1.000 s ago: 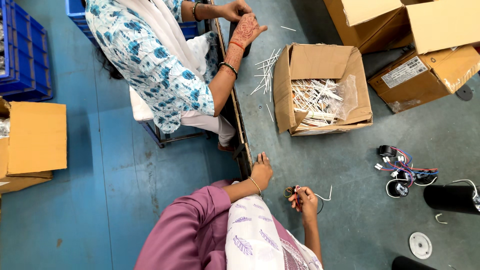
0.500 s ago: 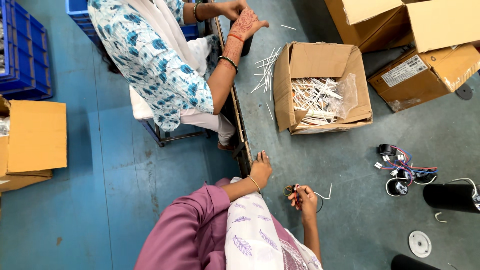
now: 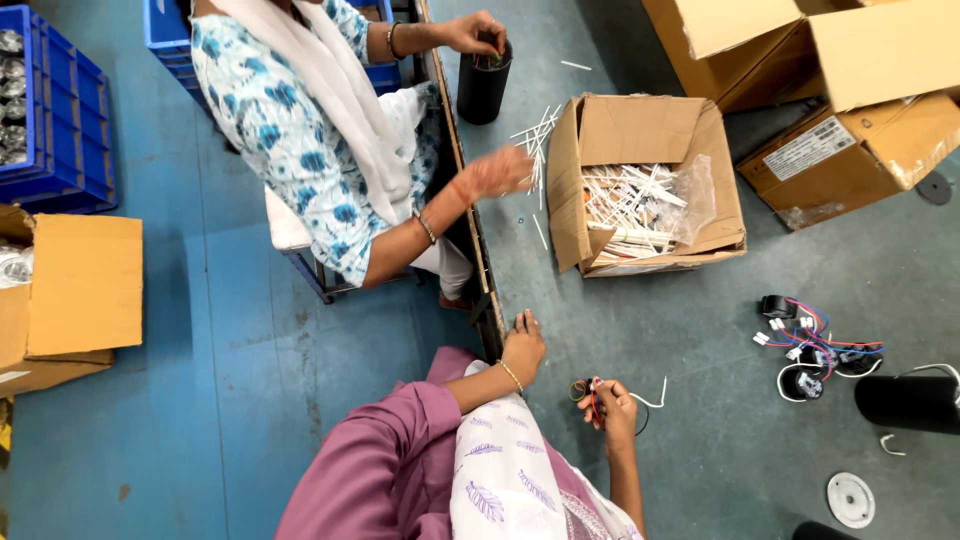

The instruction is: The person assembles small electric motor units at a factory workbench, picking motors with wires, fitting them into black cylindrical housings, taping and arranging wires, and placing finished units into a blue crate.

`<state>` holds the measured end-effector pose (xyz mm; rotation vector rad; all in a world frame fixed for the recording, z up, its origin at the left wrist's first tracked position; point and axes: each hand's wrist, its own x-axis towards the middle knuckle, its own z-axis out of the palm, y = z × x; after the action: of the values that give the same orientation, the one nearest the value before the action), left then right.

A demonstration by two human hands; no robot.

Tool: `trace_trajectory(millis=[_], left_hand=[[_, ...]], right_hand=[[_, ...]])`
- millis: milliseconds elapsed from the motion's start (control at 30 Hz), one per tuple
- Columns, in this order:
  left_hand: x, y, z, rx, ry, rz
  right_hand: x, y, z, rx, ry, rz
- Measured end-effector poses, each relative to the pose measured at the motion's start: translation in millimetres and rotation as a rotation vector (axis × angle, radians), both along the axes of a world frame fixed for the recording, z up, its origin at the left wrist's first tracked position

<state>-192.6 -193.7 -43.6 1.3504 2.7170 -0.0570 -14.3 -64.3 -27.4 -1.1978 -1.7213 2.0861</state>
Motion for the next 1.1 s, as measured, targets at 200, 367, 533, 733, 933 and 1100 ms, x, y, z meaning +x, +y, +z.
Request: trace_trajectory(millis=[200, 367, 533, 733, 933, 1100], left_hand=[[-2, 6, 0, 0.004, -0.016, -0.027], [-9, 2, 5, 0.031, -0.044, -0.101], [-8, -13, 16, 0.002, -0.228, -0.155], [-5, -23, 9, 0.245, -0.149, -0.106], [-15, -5, -1, 0.028, -0.124, -0.138], [-65, 24, 8, -0.109, -0.265, -0.203]], right_hand=[[-3, 4, 2, 0.009, 0.016, 0.013], [0, 10, 1, 0.003, 0.023, -0.017], [5, 13, 1, 0.009, 0.037, -0.049], [2, 5, -1, 0.068, 0.056, -0.046], [-10, 10, 0, 0.019, 0.028, -0.072], [-28, 26, 5, -0.048, 0.038, -0.151]])
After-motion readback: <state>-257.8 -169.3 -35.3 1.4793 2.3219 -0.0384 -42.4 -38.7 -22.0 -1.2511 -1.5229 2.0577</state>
